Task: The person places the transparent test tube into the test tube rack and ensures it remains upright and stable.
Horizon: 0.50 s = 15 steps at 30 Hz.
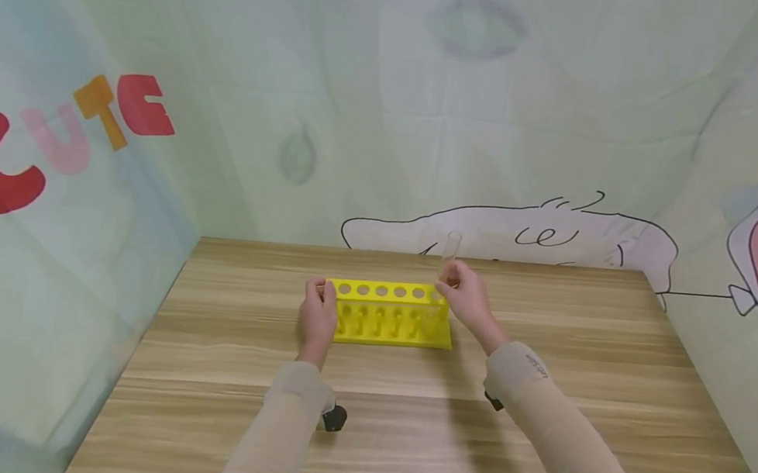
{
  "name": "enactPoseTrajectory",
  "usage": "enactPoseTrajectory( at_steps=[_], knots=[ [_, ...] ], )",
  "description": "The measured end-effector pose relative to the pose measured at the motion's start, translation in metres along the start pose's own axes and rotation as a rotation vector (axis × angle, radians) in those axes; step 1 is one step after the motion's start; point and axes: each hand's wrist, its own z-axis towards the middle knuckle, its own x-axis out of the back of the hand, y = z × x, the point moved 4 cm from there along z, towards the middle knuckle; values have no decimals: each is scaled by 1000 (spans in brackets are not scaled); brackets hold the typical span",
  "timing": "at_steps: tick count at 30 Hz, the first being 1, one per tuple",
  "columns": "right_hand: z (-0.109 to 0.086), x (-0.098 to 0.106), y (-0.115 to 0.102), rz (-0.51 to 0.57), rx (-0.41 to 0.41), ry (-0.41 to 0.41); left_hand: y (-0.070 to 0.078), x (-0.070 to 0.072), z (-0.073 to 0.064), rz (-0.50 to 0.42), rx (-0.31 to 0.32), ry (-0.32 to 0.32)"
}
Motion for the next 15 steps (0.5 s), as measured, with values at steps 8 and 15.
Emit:
enactPoseTrajectory(
  at_steps=[8, 15],
  knots=[
    [-1, -2, 2, -12, -26, -21, 0, -1, 2, 9, -10, 16],
    [-2, -6, 5, -33, -11, -14, 0, 0, 1, -4, -22, 25]
  ],
)
